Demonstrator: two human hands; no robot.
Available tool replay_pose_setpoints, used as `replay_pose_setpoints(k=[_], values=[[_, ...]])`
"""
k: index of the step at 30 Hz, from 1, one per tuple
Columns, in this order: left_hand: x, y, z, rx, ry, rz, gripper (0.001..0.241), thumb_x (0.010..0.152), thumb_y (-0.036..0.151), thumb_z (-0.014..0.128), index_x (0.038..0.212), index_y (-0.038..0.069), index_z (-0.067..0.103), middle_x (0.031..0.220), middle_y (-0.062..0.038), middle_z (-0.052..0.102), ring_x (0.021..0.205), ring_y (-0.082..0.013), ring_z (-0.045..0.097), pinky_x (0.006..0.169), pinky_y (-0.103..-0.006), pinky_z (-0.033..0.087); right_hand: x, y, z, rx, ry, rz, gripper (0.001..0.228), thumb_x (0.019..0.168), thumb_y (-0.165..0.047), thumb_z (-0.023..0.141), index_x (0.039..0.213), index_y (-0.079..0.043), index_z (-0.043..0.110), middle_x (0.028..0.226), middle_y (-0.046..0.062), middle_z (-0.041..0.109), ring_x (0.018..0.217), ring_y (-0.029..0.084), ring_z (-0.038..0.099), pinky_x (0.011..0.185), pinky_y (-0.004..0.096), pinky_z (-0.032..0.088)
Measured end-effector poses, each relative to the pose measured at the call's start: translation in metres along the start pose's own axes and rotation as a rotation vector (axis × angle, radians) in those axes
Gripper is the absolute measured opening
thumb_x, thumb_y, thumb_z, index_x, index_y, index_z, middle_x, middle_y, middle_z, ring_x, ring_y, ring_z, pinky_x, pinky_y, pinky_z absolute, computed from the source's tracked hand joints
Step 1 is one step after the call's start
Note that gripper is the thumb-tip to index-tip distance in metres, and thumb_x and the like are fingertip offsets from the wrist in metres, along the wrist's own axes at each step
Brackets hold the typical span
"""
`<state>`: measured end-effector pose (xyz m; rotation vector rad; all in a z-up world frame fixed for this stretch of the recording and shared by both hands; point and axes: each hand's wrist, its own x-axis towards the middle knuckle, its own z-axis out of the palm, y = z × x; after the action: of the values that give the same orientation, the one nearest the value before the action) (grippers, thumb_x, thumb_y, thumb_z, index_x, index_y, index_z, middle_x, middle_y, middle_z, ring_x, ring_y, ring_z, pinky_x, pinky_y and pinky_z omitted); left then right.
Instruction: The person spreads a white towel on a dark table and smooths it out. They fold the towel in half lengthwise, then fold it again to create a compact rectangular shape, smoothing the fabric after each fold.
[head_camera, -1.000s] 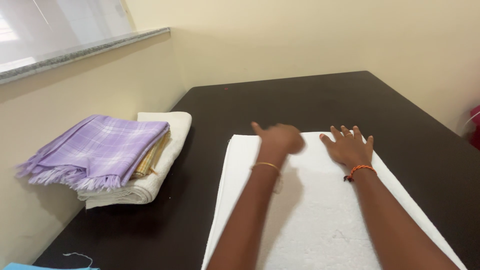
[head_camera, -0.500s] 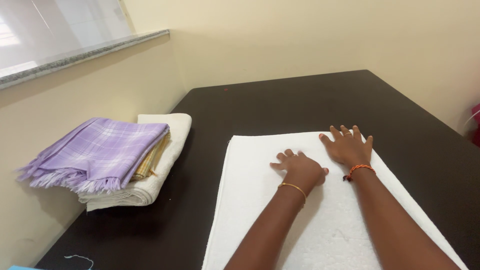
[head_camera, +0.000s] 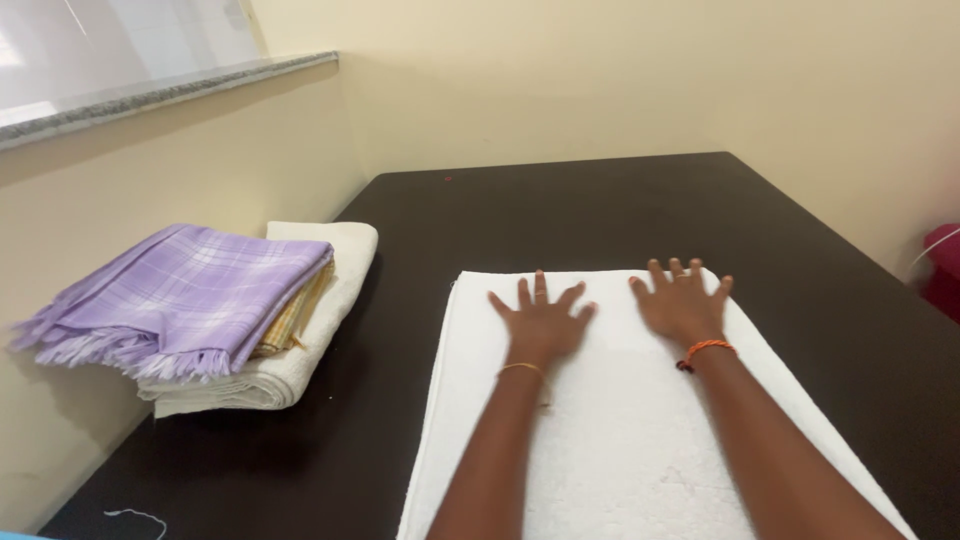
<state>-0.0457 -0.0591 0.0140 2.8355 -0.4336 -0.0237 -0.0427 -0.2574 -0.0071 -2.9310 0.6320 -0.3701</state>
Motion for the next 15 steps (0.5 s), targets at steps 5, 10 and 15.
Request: replay_pose_setpoints(k=[5,10,15], values=[[0.002,-0.022,-0.006,0.014,0.093,0.053,0.052,0.104,0.052,0.024,0.156,0.047,0.031,0.172,0.001,0.014,0.158,-0.0251,0.008,0.12,-0.0705,-0.007,-0.027,-0.058,0.01,-0.018,-0.038,-0.29,0.07,0.102,-0.056,0.025,0.161,-0.018,0.02,0.169,0.007,0.017,0.155,0.026,0.011,0.118,0.07,0.009],[0.017,-0.035,0.003,0.043,0.152,0.035,0.053,0.104,0.046,0.022,0.156,0.047,0.03,0.17,0.007,0.018,0.157,-0.0223,0.013,0.122,-0.0688,-0.003,-0.07,-0.072,0.01,0.031,0.025,-0.482,0.061,0.105,-0.038,0.02,0.161,-0.013,0.024,0.168,0.006,0.025,0.156,0.024,0.017,0.124,0.059,0.015],[0.015,-0.033,-0.001,0.034,0.14,0.038,0.053,0.104,0.045,0.023,0.157,0.045,0.031,0.17,0.008,0.02,0.158,-0.0223,0.013,0.122,-0.0688,-0.002,-0.127,-0.054,-0.015,0.037,-0.037,-0.61,0.066,0.105,-0.043,0.02,0.16,-0.005,0.019,0.167,0.011,0.022,0.155,0.024,0.013,0.124,0.05,0.01]])
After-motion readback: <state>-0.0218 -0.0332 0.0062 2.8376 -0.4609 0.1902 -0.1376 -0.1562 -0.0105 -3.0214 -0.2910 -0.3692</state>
